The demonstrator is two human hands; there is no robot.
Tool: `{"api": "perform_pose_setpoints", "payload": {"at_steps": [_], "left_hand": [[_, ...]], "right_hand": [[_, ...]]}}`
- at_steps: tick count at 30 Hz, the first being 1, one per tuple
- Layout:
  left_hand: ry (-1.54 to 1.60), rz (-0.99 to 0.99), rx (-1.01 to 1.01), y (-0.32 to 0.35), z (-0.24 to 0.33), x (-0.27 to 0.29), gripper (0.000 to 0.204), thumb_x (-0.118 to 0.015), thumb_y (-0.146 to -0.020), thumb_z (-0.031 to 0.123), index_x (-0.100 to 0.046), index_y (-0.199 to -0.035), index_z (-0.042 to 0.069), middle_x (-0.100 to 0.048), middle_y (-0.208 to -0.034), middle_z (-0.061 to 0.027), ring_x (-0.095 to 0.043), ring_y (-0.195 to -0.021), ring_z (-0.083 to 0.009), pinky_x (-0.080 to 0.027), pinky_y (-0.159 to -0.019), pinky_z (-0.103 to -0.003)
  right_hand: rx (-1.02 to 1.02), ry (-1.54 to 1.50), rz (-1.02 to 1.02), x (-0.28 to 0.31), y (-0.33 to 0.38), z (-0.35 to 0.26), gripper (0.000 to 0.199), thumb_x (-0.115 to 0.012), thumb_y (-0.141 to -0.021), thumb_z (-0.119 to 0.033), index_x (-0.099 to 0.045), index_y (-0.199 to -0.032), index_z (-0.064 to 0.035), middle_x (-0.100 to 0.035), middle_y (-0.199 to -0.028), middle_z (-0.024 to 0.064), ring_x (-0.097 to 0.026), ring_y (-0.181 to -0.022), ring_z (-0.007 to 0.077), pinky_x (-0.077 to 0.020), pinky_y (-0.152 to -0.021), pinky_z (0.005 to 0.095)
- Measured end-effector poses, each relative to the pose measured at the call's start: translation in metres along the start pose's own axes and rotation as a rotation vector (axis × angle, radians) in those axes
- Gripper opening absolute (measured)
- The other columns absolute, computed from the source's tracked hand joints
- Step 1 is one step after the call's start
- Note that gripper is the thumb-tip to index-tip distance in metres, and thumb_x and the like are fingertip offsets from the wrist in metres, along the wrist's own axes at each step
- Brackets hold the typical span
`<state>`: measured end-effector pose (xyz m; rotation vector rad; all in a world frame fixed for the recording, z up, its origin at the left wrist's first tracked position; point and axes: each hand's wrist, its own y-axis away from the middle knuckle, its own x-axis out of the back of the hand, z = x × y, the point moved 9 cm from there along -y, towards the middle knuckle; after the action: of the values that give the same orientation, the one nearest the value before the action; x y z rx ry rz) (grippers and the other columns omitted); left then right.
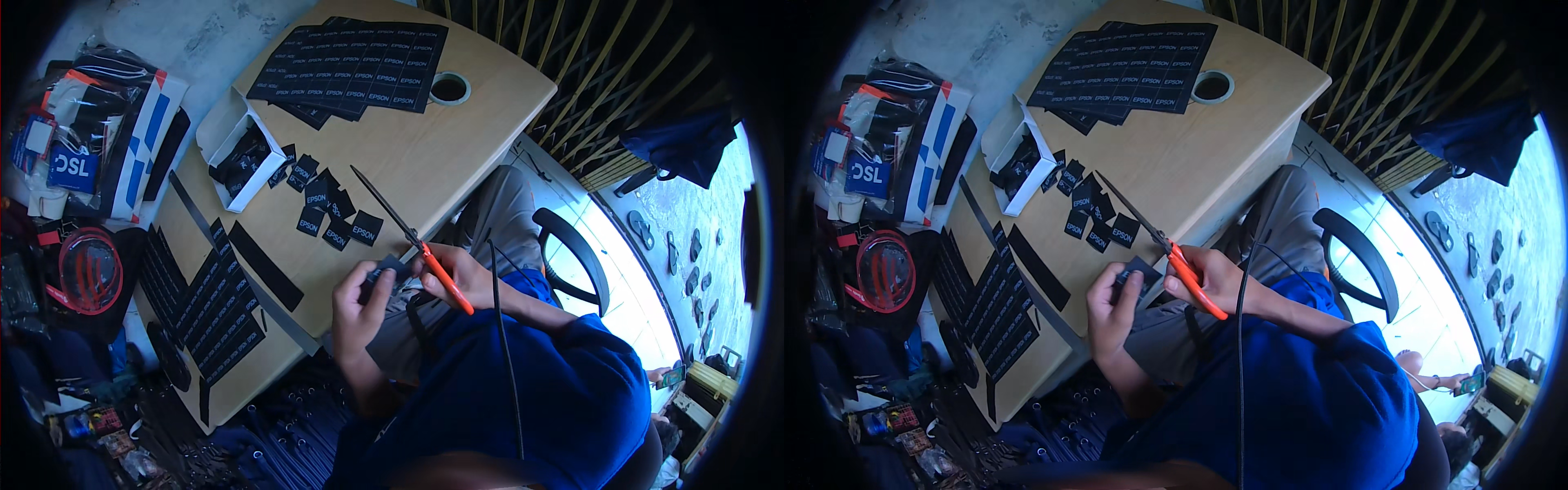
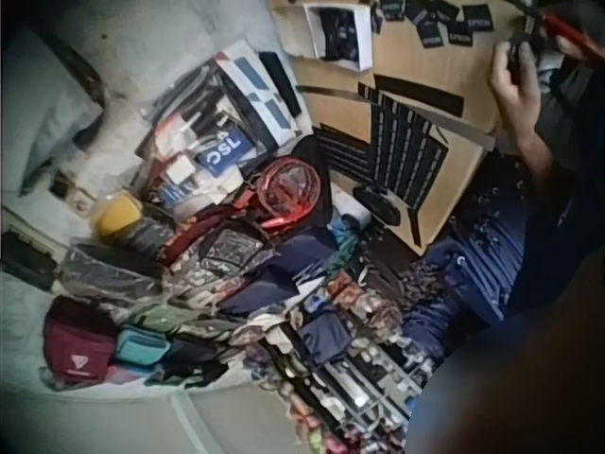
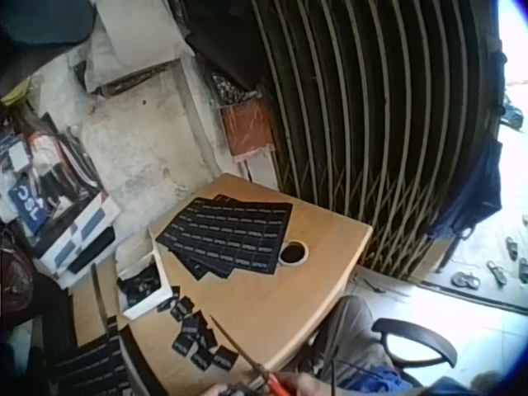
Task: Cutting individual Epson brand labels from a sheet using a pair of scissors.
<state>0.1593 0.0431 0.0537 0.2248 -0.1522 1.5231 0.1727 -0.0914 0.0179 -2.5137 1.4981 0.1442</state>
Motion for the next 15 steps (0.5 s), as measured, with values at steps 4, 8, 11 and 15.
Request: {"api": "perform_pose_setpoints", "payload": {"at_steps": [4,8,11,15], "left_hand": [[0.094,-0.05,0.038,0.004,-0.009,-0.015,0.013,-0.061,-0.088,0.011,-0.058,-0.087,-0.001,-0.052,-0.066,0.0029,-0.043,-0.06,-0.0024,-0.035,-0.052,-0.02],[0.083,-0.026,-0.035,0.004,-0.009,-0.018,0.014,-0.061,-0.088,0.011,-0.06,-0.094,-0.002,-0.059,-0.07,0.0002,-0.049,-0.064,-0.0024,-0.041,-0.056,-0.02],[0.1,-0.016,-0.044,0.004,-0.005,-0.019,0.016,-0.061,-0.089,0.011,-0.059,-0.098,-0.002,-0.061,-0.075,-0.0015,-0.054,-0.068,-0.0037,-0.044,-0.06,-0.02],[0.162,0.005,0.005,0.005,-0.013,-0.014,0.021,-0.061,-0.088,0.01,-0.056,-0.103,-0.004,-0.063,-0.086,-0.0058,-0.058,-0.076,-0.006,-0.047,-0.065,-0.02]], "right_hand": [[0.007,0.018,-0.029,-0.007,-0.002,-0.006,0.035,-0.065,-0.086,-0.033,-0.055,-0.09,0.0008,-0.047,-0.063,-0.0024,-0.043,-0.059,0.0039,-0.0367,-0.052,0.0236],[-0.129,0.017,-0.048,-0.009,-0.002,0.005,0.028,-0.068,-0.085,-0.024,-0.055,-0.09,0.0,-0.047,-0.064,-0.0055,-0.042,-0.06,0.0012,-0.0348,-0.051,0.021],[-0.139,-0.063,-0.011,-0.008,-0.003,-0.004,0.02,-0.068,-0.085,-0.018,-0.056,-0.089,-0.002,-0.05,-0.065,-0.0058,-0.043,-0.061,0.0007,-0.0358,-0.051,0.0198],[-0.213,-0.122,0.002,-0.006,0.0,-0.002,0.016,-0.066,-0.085,-0.013,-0.054,-0.086,-0.0019,-0.055,-0.068,-0.0031,-0.048,-0.062,0.0019,-0.0394,-0.054,0.0198]]}}
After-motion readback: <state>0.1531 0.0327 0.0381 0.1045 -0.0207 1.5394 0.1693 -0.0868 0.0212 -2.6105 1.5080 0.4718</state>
